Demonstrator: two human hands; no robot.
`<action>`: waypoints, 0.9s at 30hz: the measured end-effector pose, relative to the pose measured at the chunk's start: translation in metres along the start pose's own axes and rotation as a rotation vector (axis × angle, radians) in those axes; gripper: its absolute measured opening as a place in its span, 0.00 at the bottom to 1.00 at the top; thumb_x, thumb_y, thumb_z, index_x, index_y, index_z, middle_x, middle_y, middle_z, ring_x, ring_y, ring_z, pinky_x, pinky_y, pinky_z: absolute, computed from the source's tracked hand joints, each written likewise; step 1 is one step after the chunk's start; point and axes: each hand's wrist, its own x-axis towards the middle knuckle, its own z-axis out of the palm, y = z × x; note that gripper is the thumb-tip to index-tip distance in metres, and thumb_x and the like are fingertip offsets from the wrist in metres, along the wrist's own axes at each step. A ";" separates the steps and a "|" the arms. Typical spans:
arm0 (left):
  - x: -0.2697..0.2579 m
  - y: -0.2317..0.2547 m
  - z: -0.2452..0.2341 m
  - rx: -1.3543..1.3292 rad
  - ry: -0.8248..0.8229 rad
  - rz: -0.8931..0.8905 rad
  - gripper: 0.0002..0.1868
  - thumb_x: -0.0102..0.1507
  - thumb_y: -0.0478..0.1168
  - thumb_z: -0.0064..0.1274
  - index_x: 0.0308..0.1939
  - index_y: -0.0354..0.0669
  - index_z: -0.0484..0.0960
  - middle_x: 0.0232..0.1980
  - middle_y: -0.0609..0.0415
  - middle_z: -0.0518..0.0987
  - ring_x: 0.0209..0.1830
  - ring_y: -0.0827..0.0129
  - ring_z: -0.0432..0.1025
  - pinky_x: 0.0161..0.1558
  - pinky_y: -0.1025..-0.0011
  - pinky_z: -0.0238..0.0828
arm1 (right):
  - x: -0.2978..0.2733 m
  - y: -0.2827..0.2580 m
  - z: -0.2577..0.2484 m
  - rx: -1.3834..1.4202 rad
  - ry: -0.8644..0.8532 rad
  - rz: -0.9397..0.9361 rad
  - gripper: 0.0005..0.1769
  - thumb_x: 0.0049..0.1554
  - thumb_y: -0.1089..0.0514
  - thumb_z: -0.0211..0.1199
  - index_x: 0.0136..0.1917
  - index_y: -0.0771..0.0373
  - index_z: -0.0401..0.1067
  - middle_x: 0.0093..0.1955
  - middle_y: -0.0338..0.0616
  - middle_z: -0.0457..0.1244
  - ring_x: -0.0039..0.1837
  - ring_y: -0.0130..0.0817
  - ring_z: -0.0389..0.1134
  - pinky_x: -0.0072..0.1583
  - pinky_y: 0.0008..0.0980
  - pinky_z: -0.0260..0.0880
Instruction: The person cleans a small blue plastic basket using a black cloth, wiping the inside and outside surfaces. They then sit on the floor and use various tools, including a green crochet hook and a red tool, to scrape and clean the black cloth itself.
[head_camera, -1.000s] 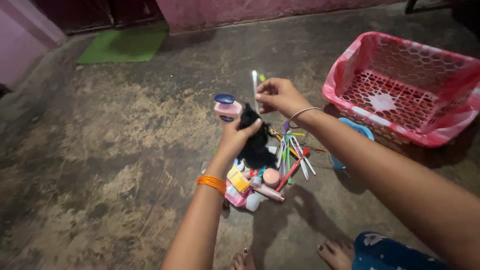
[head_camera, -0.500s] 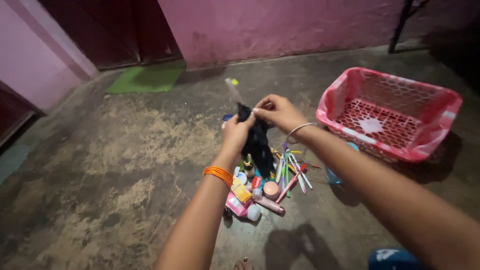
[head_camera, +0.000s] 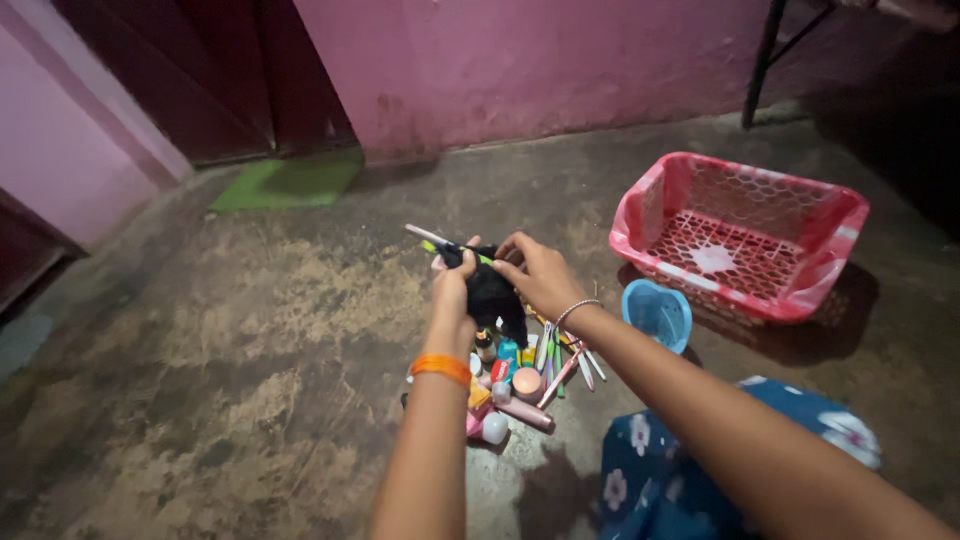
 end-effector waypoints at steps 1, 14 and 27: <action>0.001 -0.007 0.000 0.033 0.000 0.052 0.19 0.64 0.32 0.54 0.59 0.34 0.77 0.58 0.47 0.84 0.50 0.60 0.78 0.52 0.63 0.77 | -0.002 0.001 0.001 -0.012 0.007 -0.017 0.13 0.57 0.53 0.66 0.51 0.62 0.74 0.46 0.50 0.72 0.46 0.43 0.76 0.49 0.39 0.74; -0.098 -0.067 -0.032 -0.148 -0.140 -0.274 0.19 0.69 0.37 0.49 0.63 0.33 0.76 0.60 0.48 0.80 0.58 0.63 0.76 0.60 0.66 0.73 | -0.081 0.055 0.022 -0.120 -0.042 0.022 0.10 0.54 0.59 0.68 0.47 0.66 0.74 0.45 0.50 0.68 0.44 0.42 0.73 0.47 0.38 0.72; -0.221 -0.186 -0.085 -0.335 0.189 -0.573 0.18 0.66 0.44 0.57 0.56 0.39 0.77 0.50 0.52 0.81 0.49 0.66 0.77 0.51 0.68 0.76 | -0.206 0.081 0.053 -0.172 -0.117 0.176 0.09 0.56 0.61 0.68 0.50 0.66 0.76 0.46 0.48 0.68 0.44 0.42 0.71 0.46 0.36 0.70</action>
